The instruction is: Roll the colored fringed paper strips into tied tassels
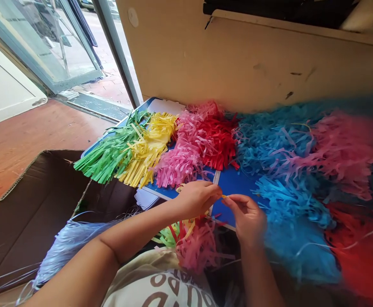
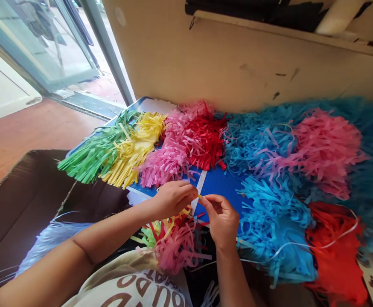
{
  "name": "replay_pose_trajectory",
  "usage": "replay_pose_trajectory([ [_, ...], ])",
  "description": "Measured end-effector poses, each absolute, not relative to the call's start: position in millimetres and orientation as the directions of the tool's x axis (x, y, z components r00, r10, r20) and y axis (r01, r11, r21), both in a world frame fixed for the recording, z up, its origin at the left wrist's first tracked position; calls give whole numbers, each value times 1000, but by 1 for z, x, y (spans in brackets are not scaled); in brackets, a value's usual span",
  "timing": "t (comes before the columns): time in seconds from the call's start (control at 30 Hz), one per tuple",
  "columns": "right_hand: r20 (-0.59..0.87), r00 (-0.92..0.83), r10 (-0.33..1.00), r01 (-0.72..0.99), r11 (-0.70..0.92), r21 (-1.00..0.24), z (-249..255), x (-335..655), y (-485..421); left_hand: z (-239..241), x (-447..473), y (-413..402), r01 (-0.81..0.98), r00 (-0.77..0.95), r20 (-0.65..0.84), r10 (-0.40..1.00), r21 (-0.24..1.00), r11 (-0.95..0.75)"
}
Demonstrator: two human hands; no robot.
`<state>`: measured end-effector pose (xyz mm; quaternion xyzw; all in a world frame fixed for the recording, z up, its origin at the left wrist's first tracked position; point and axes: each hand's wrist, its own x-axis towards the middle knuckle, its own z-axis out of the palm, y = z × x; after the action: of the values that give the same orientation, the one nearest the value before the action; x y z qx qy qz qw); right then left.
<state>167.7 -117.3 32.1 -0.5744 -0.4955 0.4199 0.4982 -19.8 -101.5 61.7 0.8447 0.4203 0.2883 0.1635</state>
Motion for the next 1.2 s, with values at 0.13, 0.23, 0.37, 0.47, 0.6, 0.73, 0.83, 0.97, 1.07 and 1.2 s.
replay_pose_trajectory([
  [0.13, -8, 155, 988, 161, -34, -986, 30, 169, -119, 60, -18, -104, 679, 493, 383, 781, 393, -621],
  [0.23, -25, 141, 990, 161, -48, -986, 29, 169, -119, 55, -16, -104, 682, 468, 473, 746, 344, -646],
  [0.37, 19, 138, 990, 204, -9, -979, 30, 169, -121, 48, -15, -102, 663, 478, 494, 726, 339, -667],
  [0.47, 125, 59, 990, 270, 105, -957, 30, 172, -122, 50, -17, -101, 632, 475, 452, 755, 422, -650],
  [0.6, 250, -116, 961, 337, 275, -900, 29, 179, -121, 60, -22, -102, 481, 528, 355, 772, 624, -616],
  [0.73, 255, -90, 963, 320, 270, -908, 28, 179, -122, 63, -23, -104, 410, 515, 248, 821, 769, -489],
  [0.83, 223, -109, 969, 268, 244, -932, 28, 177, -123, 59, -21, -106, 378, 518, 234, 823, 801, -465],
  [0.97, 30, -98, 995, 177, 47, -983, 30, 182, -123, 58, -22, -104, 316, 534, 215, 818, 847, -429],
  [1.07, 99, -62, 993, 281, 112, -953, 33, 185, -123, 61, -20, -102, 342, 535, 300, 790, 778, -528],
  [1.2, 261, -99, 960, 425, 278, -862, 37, 184, -126, 63, -13, -98, 381, 529, 434, 729, 647, -661],
])
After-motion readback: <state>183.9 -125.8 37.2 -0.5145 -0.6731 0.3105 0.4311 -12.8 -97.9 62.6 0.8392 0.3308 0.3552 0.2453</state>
